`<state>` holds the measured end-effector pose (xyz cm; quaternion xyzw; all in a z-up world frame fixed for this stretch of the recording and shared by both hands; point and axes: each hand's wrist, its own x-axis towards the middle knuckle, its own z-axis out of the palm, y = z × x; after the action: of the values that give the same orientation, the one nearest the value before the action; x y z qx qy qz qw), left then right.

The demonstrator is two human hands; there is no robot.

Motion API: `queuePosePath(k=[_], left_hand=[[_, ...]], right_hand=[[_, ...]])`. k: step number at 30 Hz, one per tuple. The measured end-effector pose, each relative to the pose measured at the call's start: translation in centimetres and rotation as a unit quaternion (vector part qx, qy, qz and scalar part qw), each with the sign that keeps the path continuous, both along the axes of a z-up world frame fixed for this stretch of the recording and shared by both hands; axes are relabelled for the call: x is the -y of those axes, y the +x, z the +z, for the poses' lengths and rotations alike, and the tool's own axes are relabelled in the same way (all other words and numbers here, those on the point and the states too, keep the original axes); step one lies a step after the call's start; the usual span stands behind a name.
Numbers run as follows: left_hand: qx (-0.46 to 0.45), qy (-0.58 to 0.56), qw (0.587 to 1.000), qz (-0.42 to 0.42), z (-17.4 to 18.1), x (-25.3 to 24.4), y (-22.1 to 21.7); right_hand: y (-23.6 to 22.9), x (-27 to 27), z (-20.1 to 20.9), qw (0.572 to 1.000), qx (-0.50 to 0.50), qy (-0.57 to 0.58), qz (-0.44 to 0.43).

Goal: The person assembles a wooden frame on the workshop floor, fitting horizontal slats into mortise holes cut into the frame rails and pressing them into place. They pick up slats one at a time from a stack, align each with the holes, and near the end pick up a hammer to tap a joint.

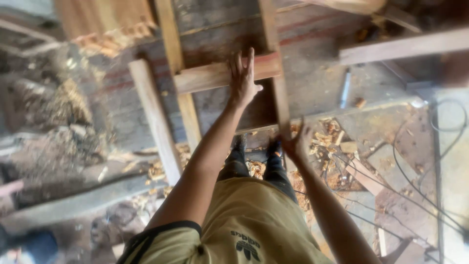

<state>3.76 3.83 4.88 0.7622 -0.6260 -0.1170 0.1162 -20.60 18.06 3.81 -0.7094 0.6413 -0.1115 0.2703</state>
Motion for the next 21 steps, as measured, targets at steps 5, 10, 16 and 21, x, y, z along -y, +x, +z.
queuePosePath(k=[5,10,16,21], left_hand=[[-0.069,-0.202,0.963,0.167,-1.0,-9.4,9.2],[-0.121,-0.080,0.941,0.304,-4.3,-17.5,15.9],[-0.145,-0.320,0.925,0.142,-18.4,-14.0,19.6],[-0.228,-0.161,0.938,0.206,-17.4,-12.6,19.1]], right_hand=[[2.2,5.3,2.3,0.995,0.091,-0.030,-0.019],[2.7,10.1,-6.7,0.994,0.098,-0.048,0.031],[5.7,16.9,-8.5,0.992,0.110,-0.039,0.039],[5.5,18.2,-10.3,0.995,0.088,0.038,-0.013]])
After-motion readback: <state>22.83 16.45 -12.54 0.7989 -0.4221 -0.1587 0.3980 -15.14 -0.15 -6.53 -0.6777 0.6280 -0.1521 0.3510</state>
